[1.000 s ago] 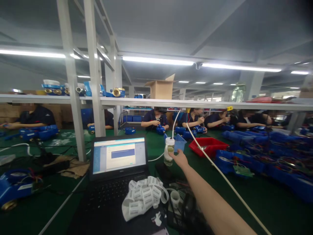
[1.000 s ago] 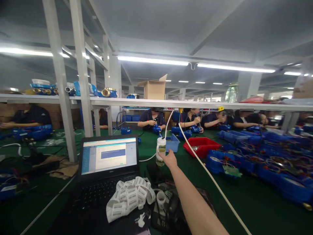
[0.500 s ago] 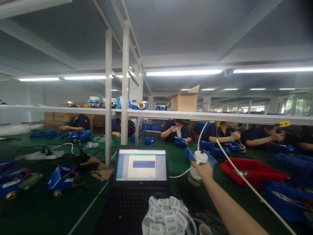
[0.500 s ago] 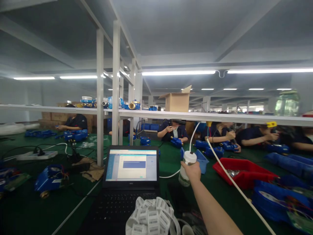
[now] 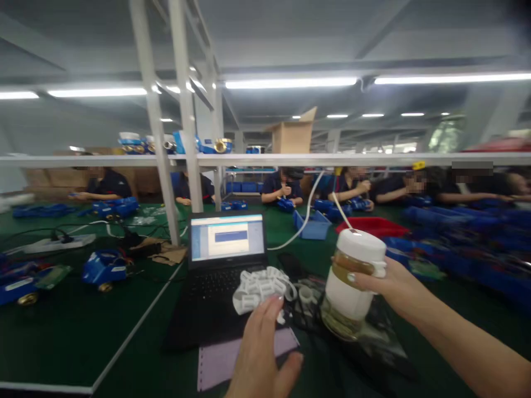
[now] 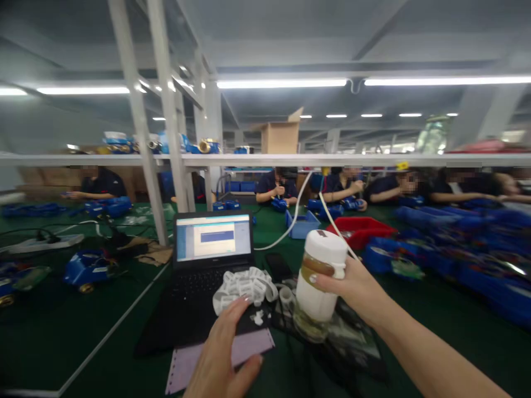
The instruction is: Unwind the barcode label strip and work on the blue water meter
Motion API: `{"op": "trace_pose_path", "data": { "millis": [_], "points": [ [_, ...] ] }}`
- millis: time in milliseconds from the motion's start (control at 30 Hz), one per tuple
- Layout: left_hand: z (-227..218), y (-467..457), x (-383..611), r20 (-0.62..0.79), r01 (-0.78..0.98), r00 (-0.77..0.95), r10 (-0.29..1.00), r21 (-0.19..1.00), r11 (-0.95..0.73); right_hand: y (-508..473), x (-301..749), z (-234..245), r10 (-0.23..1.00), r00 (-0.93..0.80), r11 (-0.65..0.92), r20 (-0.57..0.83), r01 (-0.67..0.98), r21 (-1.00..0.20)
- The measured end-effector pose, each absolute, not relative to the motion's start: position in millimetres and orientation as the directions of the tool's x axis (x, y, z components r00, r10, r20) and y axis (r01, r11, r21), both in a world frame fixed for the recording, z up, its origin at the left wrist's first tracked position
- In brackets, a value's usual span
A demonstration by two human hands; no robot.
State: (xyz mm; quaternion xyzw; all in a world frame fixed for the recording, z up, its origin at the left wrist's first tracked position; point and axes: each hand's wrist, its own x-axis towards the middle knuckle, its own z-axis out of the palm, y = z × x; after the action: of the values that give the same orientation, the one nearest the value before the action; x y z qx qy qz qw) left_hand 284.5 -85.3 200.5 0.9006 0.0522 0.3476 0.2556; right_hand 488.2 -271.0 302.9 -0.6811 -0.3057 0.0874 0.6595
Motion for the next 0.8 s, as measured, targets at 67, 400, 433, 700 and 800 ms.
{"op": "trace_pose_path", "data": {
  "millis": [67, 400, 433, 700, 800],
  "points": [
    [206.7, -121.4, 307.7, 0.489, -0.180, 0.853, 0.182, 0.603, -0.778, -287.5, 461.5, 287.0, 0.584, 0.753, 0.053, 0.301, 0.335, -0.941],
    [168.8, -194.1, 369.4, 0.321, -0.179, 0.884, 0.340, 0.904, -0.388, -301.9, 427.1, 204.9, 0.407, 0.839, -0.202, 0.361, 0.468, -0.860],
    [165.9, -193.9, 372.6, 0.311, -0.161, 0.881, 0.356, 0.905, -0.393, -302.7, 431.3, 198.8, 0.410, 0.839, -0.222, 0.357, 0.472, -0.853],
    [167.1, -198.0, 374.6, 0.245, -0.062, 0.868, 0.433, 0.916, -0.396, -310.8, 451.8, 223.1, 0.386, 0.792, -0.462, 0.473, 0.610, -0.644],
    [172.6, -197.4, 379.2, 0.112, 0.059, 0.896, 0.430, 0.929, -0.366, -305.4, 448.7, 246.0, 0.412, 0.808, -0.625, 0.420, 0.586, -0.515]
  ]
}}
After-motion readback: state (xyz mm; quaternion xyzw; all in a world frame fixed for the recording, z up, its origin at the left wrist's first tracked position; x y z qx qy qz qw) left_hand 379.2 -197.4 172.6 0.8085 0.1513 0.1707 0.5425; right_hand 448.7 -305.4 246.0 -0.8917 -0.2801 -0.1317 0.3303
